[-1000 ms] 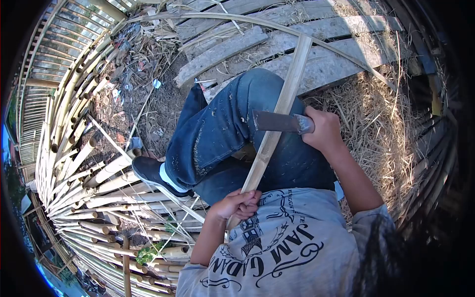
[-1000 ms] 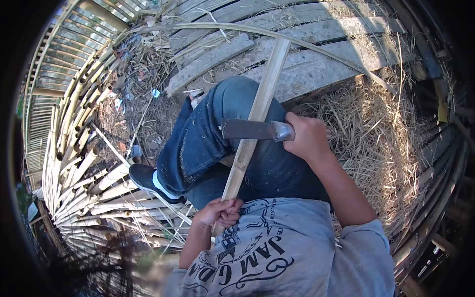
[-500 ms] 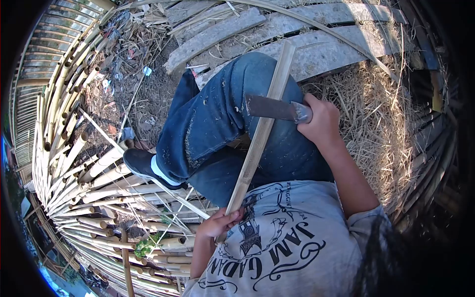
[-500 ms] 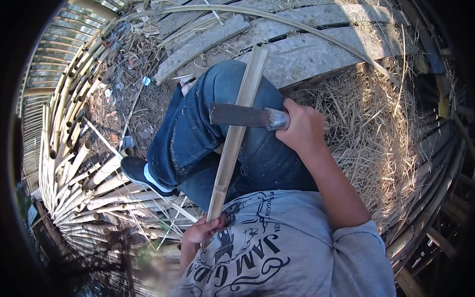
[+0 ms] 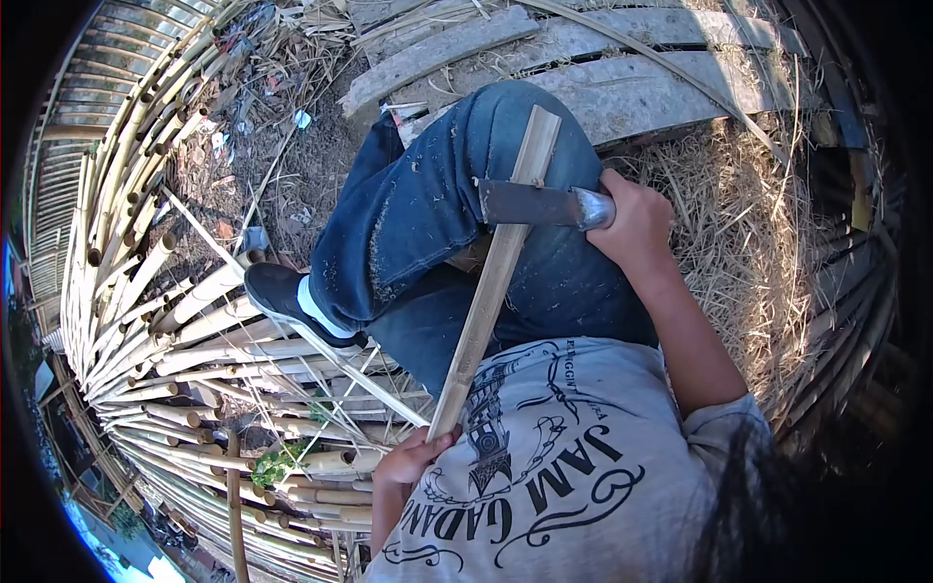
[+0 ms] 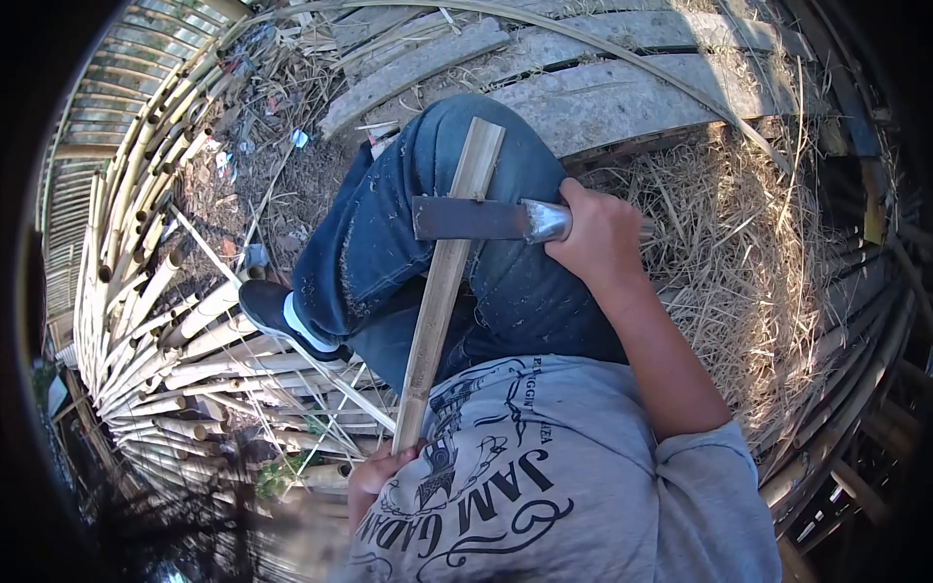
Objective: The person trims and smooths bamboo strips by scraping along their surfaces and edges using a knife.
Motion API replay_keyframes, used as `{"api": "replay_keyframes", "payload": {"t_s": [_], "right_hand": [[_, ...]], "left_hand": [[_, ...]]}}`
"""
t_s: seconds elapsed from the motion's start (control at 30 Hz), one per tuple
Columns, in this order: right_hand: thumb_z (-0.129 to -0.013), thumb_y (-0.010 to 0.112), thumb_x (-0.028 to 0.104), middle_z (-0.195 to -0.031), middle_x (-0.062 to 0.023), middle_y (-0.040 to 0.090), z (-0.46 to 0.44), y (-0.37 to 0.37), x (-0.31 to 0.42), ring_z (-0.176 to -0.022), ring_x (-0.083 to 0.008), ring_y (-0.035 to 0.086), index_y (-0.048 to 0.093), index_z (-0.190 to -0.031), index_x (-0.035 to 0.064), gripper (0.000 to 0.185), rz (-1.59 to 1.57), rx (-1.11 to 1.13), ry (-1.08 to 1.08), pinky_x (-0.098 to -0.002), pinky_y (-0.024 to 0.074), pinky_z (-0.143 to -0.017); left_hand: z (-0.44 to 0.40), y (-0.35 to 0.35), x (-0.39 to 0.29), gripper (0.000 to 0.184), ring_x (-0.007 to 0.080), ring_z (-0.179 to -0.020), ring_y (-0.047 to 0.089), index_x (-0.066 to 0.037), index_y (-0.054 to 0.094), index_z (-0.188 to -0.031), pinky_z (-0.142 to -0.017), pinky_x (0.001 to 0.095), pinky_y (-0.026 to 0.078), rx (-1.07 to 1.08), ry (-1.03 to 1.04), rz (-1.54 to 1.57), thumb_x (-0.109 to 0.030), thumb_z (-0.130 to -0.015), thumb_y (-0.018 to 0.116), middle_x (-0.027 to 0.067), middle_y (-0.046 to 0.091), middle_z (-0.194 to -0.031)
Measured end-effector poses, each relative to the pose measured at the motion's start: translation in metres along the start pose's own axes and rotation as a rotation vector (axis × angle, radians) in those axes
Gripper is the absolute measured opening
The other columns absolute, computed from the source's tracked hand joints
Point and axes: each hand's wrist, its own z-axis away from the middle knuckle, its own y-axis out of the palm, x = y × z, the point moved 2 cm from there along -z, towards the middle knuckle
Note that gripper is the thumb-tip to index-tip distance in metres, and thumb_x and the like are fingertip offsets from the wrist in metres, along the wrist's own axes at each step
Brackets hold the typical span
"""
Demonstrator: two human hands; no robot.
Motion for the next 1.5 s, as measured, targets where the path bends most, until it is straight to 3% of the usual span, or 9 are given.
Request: {"api": "replay_keyframes", "payload": {"t_s": [0.23,0.47,0.57,0.7,0.9,0.97,1.1,1.23,1.5], "right_hand": [[-0.077,0.059,0.013,-0.070,-0.0214,0.061,-0.019,0.020,-0.027,-0.072,-0.0434,0.059,0.059,-0.083,0.0013,0.013,-0.305,-0.157,0.287,-0.0458,0.0461,-0.065],[-0.075,0.058,0.003,-0.064,-0.0151,0.057,-0.014,0.013,-0.026,-0.058,-0.0261,0.055,0.057,-0.083,-0.0030,0.010,-0.437,-0.245,0.252,-0.0348,0.0438,-0.061],[-0.075,0.058,0.001,-0.064,-0.0119,0.054,-0.017,0.018,-0.025,-0.058,-0.0190,0.049,0.055,-0.082,-0.0032,0.008,-0.471,-0.222,0.228,-0.0327,0.0424,-0.061],[-0.076,0.057,-0.001,-0.064,-0.0107,0.052,-0.015,0.021,-0.032,-0.059,-0.0175,0.048,0.054,-0.080,-0.0022,0.006,-0.601,-0.214,0.270,-0.0329,0.0417,-0.061],[-0.079,0.068,0.010,-0.060,-0.0067,0.046,-0.003,0.013,-0.042,-0.056,-0.0140,0.043,0.053,-0.078,-0.0003,0.018,-0.609,-0.274,0.237,-0.0309,0.0395,-0.056],[-0.078,0.071,0.014,-0.057,-0.0064,0.044,0.000,-0.003,-0.038,-0.054,-0.0148,0.041,0.051,-0.074,-0.0003,0.025,-0.582,-0.051,0.287,-0.0317,0.0378,-0.052],[-0.075,0.077,0.020,-0.053,-0.0033,0.035,0.002,-0.022,-0.037,-0.050,-0.0124,0.033,0.050,-0.070,-0.0005,0.034,-0.627,-0.065,0.145,-0.0304,0.0329,-0.048],[-0.073,0.080,0.022,-0.054,0.0011,0.037,-0.009,-0.035,-0.034,-0.052,-0.0069,0.034,0.060,-0.081,-0.0010,0.032,-0.742,-0.073,0.135,-0.0269,0.0332,-0.048],[-0.092,0.058,0.024,-0.060,0.0010,0.051,-0.037,-0.059,-0.052,-0.052,-0.0040,0.046,0.058,-0.093,0.0012,0.023,-0.914,0.158,0.198,-0.0227,0.0374,-0.047]], "left_hand": [[0.072,-0.047,0.103,0.039,0.0028,-0.059,0.046,-0.010,0.060,-0.113,-0.052,0.0163,0.036,-0.140,-0.299,0.132,-0.040,-0.088,0.062,-0.0062,0.059,-0.078],[0.118,-0.049,0.085,0.034,0.0035,-0.066,0.046,-0.005,0.058,-0.111,-0.057,0.0172,0.036,-0.090,-0.415,0.048,-0.035,-0.094,0.056,-0.0050,0.056,-0.081],[0.120,-0.004,0.020,0.027,0.0046,-0.064,0.039,-0.003,0.056,-0.094,-0.053,0.0227,0.031,-0.166,-0.105,0.274,-0.030,-0.094,0.057,-0.0060,0.046,-0.074],[0.073,-0.022,-0.021,0.028,0.0072,-0.060,0.038,-0.004,0.051,-0.086,-0.054,0.0245,0.032,0.156,0.032,0.067,-0.030,-0.095,0.056,-0.0046,0.041,-0.066],[-0.034,0.042,-0.156,0.030,0.0126,-0.065,0.043,0.000,0.054,-0.094,-0.062,0.0283,0.039,-0.216,0.472,-0.650,-0.030,-0.096,0.052,0.0026,0.046,-0.066],[-0.061,0.063,-0.185,0.030,0.0139,-0.065,0.045,0.001,0.054,-0.098,-0.062,0.0294,0.040,-0.215,0.530,-0.683,-0.029,-0.097,0.051,0.0052,0.047,-0.066],[-0.087,0.101,-0.213,0.033,0.0176,-0.060,0.051,0.003,0.054,-0.106,-0.060,0.0326,0.042,-0.290,0.684,-0.771,-0.028,-0.097,0.048,0.0120,0.052,-0.064],[-0.096,0.109,-0.225,0.034,0.0402,-0.063,0.060,0.002,0.052,-0.100,-0.058,0.0435,0.045,-0.421,0.634,-1.046,-0.031,-0.095,0.050,0.0226,0.057,-0.065],[-0.102,0.105,-0.227,0.031,0.0454,-0.065,0.058,0.002,0.050,-0.093,-0.057,0.0471,0.044,-0.466,0.706,-1.085,-0.029,-0.091,0.054,0.0249,0.054,-0.063]]}}
